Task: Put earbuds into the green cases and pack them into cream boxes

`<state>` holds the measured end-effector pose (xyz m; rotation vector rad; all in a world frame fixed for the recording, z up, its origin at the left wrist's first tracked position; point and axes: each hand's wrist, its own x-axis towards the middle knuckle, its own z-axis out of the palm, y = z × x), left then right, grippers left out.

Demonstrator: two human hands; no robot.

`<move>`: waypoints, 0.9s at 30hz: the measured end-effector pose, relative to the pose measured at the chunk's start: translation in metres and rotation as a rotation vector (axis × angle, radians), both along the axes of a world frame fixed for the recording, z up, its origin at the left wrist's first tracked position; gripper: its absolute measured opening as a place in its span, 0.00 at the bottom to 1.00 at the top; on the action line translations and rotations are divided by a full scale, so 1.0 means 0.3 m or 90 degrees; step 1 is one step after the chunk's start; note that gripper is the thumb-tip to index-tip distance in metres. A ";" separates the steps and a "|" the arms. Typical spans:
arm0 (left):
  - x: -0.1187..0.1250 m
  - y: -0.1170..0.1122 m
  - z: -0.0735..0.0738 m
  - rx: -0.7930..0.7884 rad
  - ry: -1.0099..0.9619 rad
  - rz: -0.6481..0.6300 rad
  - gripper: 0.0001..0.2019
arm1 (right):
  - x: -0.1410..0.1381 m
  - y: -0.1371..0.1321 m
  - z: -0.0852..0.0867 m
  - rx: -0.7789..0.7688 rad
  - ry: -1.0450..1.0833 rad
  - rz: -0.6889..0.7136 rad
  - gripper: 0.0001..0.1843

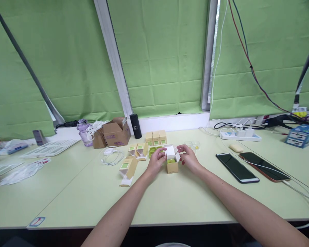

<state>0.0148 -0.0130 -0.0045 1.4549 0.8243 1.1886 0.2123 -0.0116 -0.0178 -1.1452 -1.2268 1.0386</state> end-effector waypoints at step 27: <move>0.013 -0.004 -0.021 0.021 0.049 -0.007 0.24 | -0.015 -0.036 0.021 -0.034 0.056 0.072 0.27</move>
